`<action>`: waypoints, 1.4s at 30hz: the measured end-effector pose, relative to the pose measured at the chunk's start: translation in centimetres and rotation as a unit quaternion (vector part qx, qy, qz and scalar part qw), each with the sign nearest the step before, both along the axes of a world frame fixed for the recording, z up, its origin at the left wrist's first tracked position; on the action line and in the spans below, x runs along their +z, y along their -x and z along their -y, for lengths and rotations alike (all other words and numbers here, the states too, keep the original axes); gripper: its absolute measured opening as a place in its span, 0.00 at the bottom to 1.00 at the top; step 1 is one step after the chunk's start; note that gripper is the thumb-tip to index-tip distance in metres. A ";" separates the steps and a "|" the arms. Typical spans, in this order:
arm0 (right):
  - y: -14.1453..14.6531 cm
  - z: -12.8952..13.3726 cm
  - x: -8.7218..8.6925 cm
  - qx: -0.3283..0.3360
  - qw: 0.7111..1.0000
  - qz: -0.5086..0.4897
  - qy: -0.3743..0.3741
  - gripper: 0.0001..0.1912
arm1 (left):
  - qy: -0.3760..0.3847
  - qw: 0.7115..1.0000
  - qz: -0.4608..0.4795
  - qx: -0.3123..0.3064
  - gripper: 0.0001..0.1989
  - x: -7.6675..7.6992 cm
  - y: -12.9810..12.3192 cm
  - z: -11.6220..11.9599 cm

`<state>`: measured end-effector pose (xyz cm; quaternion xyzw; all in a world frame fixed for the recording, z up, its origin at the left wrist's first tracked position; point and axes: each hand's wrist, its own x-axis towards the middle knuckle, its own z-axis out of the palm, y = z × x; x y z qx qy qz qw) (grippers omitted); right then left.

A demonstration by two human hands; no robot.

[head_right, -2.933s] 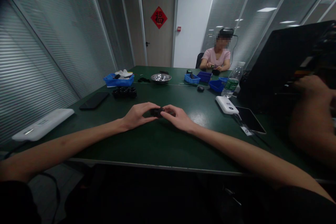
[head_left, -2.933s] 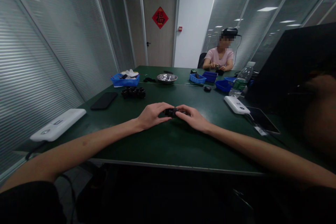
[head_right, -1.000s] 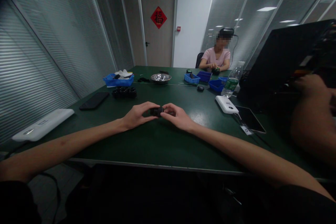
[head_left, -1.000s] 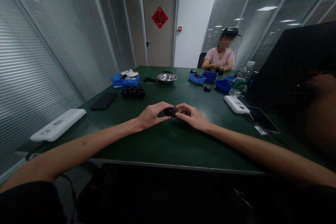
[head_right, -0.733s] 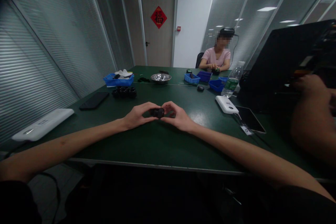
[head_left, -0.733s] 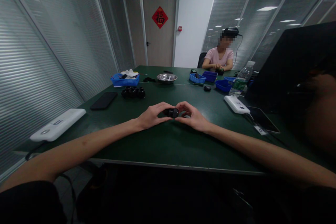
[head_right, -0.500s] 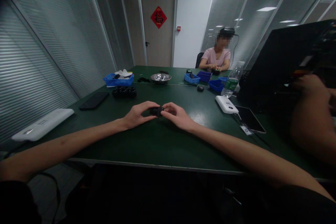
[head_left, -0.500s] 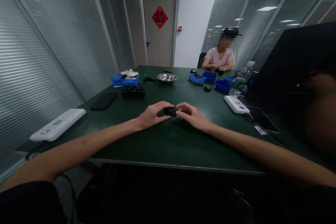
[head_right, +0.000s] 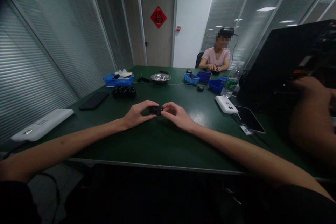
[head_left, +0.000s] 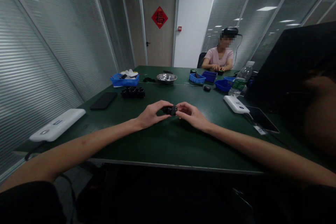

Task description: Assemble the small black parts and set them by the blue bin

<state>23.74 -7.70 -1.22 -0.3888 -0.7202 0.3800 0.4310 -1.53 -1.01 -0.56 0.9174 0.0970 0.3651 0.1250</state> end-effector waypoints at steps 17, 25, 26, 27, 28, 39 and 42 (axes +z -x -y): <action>0.2 0.3 0.1 0.006 1.000 -0.002 -0.025 0.18 | 0.000 1.000 -0.016 -0.005 0.24 -0.4 0.0 -0.2; 0.3 0.4 0.1 -0.001 0.998 -0.002 -0.068 0.22 | -0.001 1.000 -0.014 -0.013 0.23 -0.2 0.0 0.0; 0.3 0.4 0.1 -0.003 0.998 -0.002 -0.059 0.21 | -0.001 1.000 -0.012 -0.009 0.23 -0.2 0.0 0.0; 0.3 0.3 0.1 -0.004 0.999 0.000 -0.045 0.20 | 0.000 1.000 -0.011 -0.006 0.23 -0.3 0.0 -0.1; 0.3 0.3 0.2 -0.003 1.000 0.003 -0.030 0.19 | 0.001 1.000 -0.012 -0.003 0.24 -0.3 0.0 -0.1; 0.2 0.1 -0.1 -0.009 0.999 0.003 -0.038 0.20 | 0.011 1.000 -0.025 0.000 0.24 -0.3 0.0 0.0; 0.2 0.1 -0.1 -0.007 1.000 0.013 -0.024 0.17 | 0.006 1.000 -0.028 0.002 0.24 -0.4 -0.1 -0.1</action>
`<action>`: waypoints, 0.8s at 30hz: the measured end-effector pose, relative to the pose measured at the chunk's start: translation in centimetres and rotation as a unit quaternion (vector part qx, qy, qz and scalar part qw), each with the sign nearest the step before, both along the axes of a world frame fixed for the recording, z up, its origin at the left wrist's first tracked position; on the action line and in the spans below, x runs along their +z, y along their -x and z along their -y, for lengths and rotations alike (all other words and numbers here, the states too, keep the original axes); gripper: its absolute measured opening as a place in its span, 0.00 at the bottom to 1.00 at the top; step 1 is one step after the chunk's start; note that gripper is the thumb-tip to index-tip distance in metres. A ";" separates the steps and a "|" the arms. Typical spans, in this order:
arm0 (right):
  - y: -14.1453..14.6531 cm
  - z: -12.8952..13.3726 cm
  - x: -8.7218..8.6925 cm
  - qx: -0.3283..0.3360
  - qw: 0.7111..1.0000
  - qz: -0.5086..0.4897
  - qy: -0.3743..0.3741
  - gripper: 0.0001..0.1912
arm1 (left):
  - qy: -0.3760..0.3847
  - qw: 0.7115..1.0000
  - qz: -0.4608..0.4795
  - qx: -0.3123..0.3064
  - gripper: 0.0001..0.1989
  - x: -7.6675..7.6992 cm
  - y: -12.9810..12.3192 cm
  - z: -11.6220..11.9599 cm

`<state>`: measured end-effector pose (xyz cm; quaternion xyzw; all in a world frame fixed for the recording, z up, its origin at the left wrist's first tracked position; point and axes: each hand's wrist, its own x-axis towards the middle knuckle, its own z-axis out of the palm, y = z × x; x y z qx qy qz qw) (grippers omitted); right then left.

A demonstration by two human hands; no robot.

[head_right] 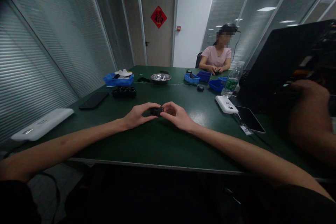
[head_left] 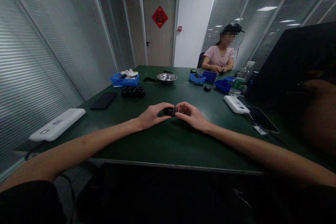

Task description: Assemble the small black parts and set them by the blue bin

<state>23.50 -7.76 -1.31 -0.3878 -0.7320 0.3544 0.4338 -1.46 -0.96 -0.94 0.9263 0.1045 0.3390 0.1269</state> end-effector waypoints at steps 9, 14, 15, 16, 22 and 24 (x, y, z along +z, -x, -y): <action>0.0 0.1 0.1 -0.017 0.999 0.021 -0.024 0.22 | -0.003 1.000 0.000 0.003 0.24 -0.1 -0.1 -0.2; -0.1 0.0 0.0 -0.009 0.999 0.030 0.001 0.19 | -0.003 1.000 0.001 0.001 0.24 0.1 0.0 0.0; -0.1 0.1 0.0 -0.009 1.000 0.027 -0.011 0.20 | -0.001 1.000 0.000 -0.001 0.24 0.1 0.0 0.0; -0.1 0.1 0.0 -0.010 0.999 0.024 -0.025 0.20 | 0.001 1.000 0.000 -0.003 0.24 0.0 -0.1 0.0; 0.0 0.1 0.1 -0.021 0.998 0.037 -0.037 0.21 | -0.002 1.000 0.006 -0.008 0.23 0.1 -0.1 0.0; 0.0 0.1 0.1 -0.022 0.998 0.049 -0.016 0.19 | -0.005 1.000 0.007 -0.004 0.23 0.0 -0.1 -0.1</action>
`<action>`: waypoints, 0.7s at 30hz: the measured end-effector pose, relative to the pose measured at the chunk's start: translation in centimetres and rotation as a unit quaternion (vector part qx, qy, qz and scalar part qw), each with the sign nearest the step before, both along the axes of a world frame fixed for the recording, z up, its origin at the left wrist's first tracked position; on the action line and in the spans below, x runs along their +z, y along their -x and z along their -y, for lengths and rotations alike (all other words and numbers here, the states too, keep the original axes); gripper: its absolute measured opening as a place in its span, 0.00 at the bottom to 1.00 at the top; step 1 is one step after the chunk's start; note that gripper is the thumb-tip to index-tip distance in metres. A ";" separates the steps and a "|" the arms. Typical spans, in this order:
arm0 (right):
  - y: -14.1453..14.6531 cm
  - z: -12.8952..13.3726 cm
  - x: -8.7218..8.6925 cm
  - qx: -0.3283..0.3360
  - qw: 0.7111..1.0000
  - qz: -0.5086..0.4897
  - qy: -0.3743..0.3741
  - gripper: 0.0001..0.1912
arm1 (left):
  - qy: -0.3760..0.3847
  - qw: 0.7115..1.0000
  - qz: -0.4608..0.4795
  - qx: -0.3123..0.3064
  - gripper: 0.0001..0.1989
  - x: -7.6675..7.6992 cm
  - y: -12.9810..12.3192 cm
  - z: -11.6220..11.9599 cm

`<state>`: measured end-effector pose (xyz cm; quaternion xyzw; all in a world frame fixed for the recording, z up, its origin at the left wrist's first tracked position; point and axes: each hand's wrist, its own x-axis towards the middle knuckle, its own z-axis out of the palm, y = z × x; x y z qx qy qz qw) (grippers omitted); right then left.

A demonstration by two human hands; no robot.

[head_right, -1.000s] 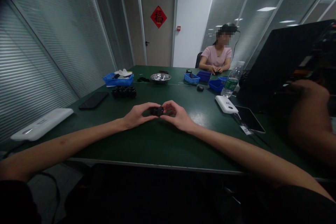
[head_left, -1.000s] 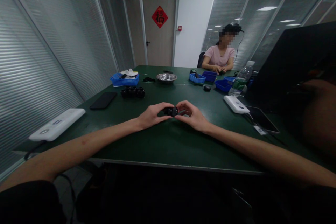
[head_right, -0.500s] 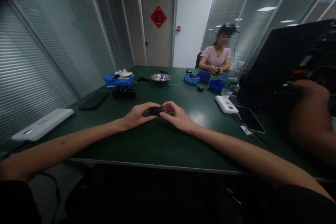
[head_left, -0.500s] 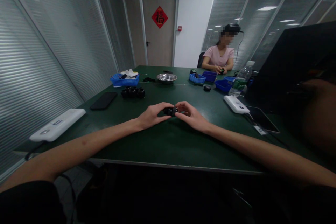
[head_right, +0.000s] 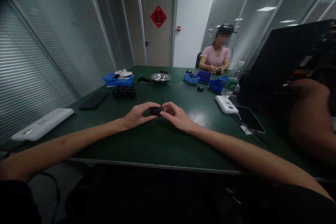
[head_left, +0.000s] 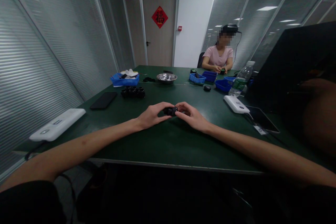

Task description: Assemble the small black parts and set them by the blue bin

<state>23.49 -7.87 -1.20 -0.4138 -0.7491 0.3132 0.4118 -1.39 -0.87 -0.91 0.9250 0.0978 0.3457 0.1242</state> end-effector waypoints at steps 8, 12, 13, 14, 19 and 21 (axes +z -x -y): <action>0.0 0.1 0.0 0.011 0.999 -0.004 -0.044 0.21 | -0.007 1.000 0.002 -0.005 0.24 -0.1 -0.1 -0.1; 0.0 0.1 0.1 0.008 1.000 -0.001 -0.017 0.19 | -0.015 1.000 0.001 -0.004 0.23 0.1 -0.1 0.1; 0.0 0.1 0.1 0.006 1.000 0.001 -0.007 0.18 | -0.016 1.000 -0.001 -0.004 0.23 0.1 0.0 0.1; -0.1 0.1 0.1 0.004 1.000 0.004 0.001 0.18 | -0.017 1.000 -0.003 -0.004 0.23 0.1 0.0 0.1; 0.0 0.2 0.1 0.011 0.999 0.001 -0.036 0.20 | -0.013 1.000 -0.008 -0.008 0.24 0.0 -0.1 0.0; 0.0 0.1 0.0 0.012 0.999 -0.003 -0.045 0.22 | -0.012 1.000 -0.004 -0.010 0.24 0.0 -0.1 0.0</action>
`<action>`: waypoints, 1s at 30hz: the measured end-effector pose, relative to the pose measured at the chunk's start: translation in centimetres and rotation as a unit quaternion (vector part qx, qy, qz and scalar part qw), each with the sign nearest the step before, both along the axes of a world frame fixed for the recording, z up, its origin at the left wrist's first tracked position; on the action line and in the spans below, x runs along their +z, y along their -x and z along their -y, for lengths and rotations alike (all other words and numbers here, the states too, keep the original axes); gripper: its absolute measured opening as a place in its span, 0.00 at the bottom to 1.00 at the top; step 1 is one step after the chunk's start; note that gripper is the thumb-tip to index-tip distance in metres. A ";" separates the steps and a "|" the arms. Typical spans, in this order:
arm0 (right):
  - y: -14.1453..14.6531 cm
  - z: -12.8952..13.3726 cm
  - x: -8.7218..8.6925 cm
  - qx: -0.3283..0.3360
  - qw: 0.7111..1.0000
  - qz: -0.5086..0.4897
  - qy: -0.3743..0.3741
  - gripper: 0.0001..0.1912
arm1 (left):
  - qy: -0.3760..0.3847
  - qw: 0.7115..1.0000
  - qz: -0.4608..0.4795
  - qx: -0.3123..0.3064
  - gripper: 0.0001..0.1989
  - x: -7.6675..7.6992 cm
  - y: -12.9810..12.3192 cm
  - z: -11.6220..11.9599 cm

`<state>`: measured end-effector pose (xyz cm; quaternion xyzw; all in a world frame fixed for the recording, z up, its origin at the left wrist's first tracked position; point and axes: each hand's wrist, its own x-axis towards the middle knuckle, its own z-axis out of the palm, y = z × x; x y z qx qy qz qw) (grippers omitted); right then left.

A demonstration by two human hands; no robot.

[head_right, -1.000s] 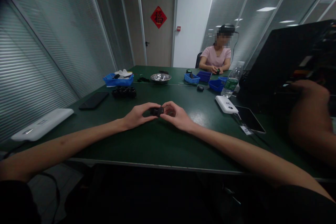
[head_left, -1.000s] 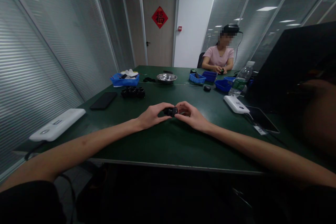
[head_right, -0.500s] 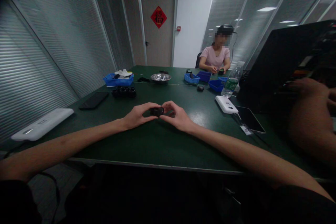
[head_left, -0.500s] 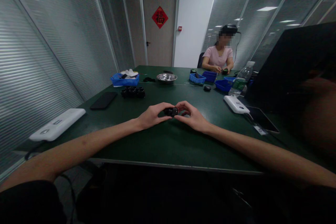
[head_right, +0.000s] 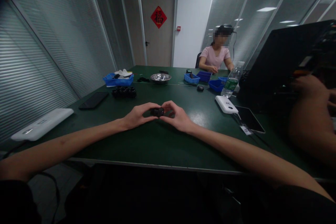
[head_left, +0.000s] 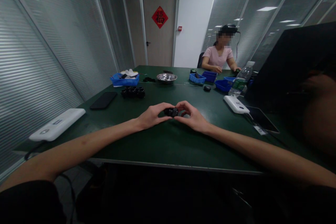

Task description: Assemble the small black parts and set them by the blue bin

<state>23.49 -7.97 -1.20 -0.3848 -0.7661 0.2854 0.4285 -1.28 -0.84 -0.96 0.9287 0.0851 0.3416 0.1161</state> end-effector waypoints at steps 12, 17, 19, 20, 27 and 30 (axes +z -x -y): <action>-0.1 -0.1 0.0 0.000 1.000 -0.005 0.017 0.21 | 0.002 1.000 -0.001 -0.002 0.24 0.2 0.0 0.1; -0.1 -0.3 -0.2 -0.007 0.999 -0.007 0.037 0.21 | 0.002 1.000 0.006 0.007 0.23 0.1 0.0 0.2; -0.2 -0.3 -0.1 -0.004 0.998 -0.005 0.056 0.19 | 0.002 1.000 0.006 0.010 0.23 0.1 0.1 0.2; -0.2 -0.3 -0.1 0.000 0.998 -0.004 0.059 0.18 | 0.004 1.000 0.003 0.011 0.23 0.1 0.1 0.2; 0.1 0.0 0.2 0.004 1.000 -0.006 0.014 0.22 | 0.006 1.000 0.001 0.002 0.24 0.1 0.1 0.1; 0.1 0.0 0.2 -0.006 0.999 -0.008 0.043 0.20 | 0.000 1.000 0.008 0.005 0.23 0.1 0.1 0.1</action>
